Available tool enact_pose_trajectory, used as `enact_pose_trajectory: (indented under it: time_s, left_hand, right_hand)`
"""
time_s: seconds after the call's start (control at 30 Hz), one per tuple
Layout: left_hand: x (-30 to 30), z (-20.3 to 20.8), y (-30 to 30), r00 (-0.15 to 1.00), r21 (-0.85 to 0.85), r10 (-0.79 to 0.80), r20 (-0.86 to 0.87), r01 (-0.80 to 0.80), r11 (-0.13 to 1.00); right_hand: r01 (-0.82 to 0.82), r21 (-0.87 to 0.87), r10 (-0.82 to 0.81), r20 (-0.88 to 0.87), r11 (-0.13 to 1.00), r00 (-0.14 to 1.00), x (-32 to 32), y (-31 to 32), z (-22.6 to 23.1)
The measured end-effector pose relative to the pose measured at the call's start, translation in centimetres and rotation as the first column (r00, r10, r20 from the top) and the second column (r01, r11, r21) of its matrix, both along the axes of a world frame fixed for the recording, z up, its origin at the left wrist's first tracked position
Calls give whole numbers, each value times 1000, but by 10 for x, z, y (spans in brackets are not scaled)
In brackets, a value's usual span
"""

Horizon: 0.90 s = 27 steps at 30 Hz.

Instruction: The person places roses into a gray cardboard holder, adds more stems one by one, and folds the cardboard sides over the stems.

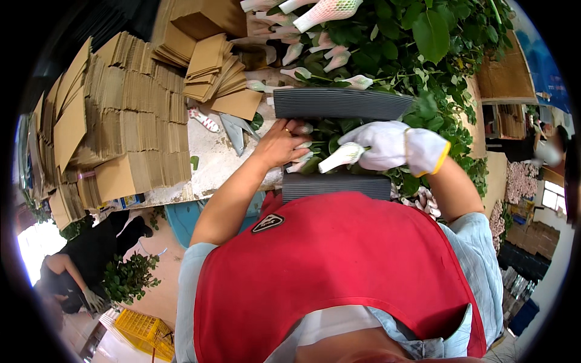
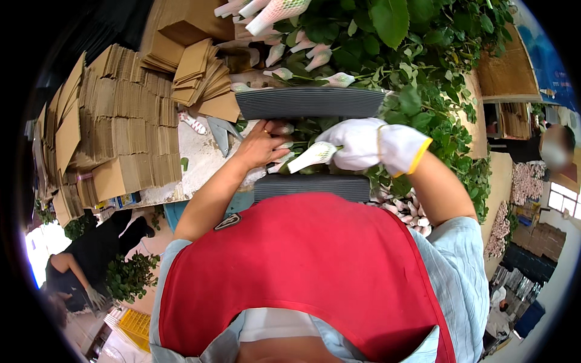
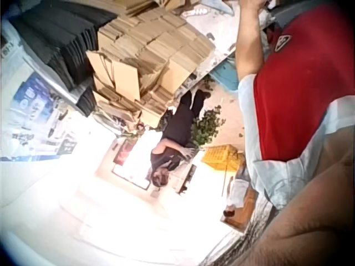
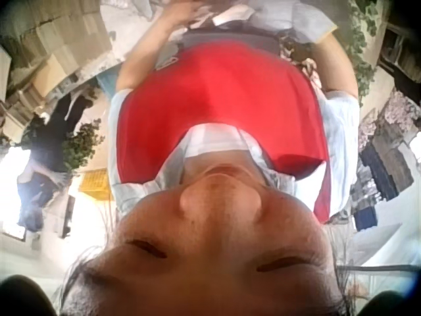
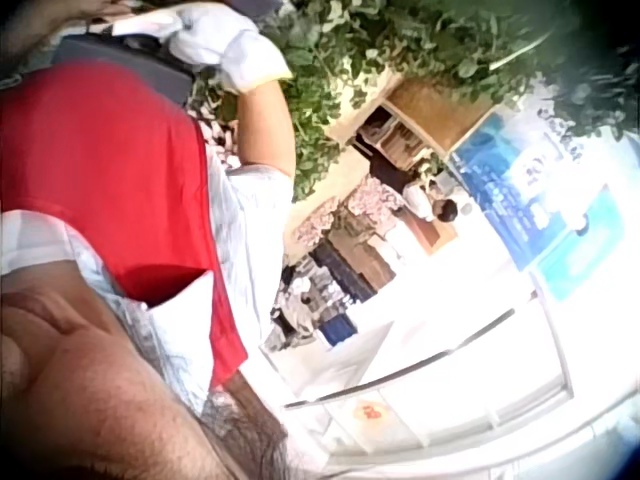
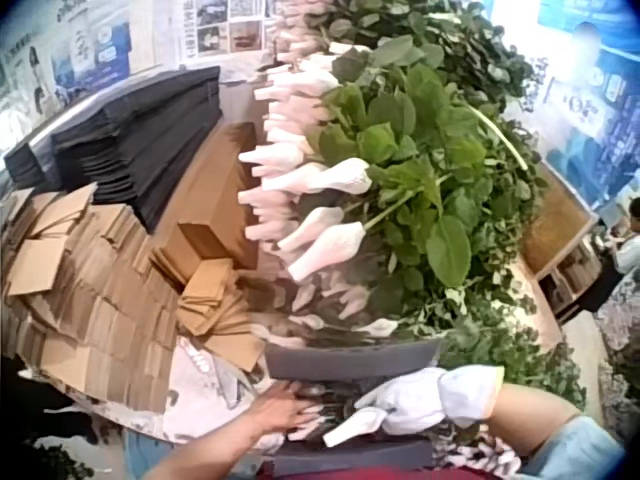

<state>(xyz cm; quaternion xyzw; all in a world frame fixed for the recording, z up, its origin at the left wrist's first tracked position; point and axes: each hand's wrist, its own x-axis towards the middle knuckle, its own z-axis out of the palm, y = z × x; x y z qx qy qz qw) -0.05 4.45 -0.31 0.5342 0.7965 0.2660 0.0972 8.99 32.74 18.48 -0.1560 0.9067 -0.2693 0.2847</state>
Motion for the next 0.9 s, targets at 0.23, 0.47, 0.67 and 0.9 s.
enact_pose_trajectory:
  time_s: [0.23,0.47,0.67,0.9]
  left_hand:
    - [0,-16,-1,996,51,5,92,-9,999]
    - [-8,-27,4,995,46,3,104,-7,999]
    - [-14,-35,6,997,-68,7,72,-2,998]
    - [-6,-25,3,996,96,12,88,-20,995]
  right_hand:
    - [641,80,-643,193,763,741,25,62,158]
    - [-70,-335,-32,-289,940,957,33,21,47]
    - [112,-118,-161,-636,987,755,-4,-5,-137]
    - [340,419,-377,5,842,926,30,89,-53]
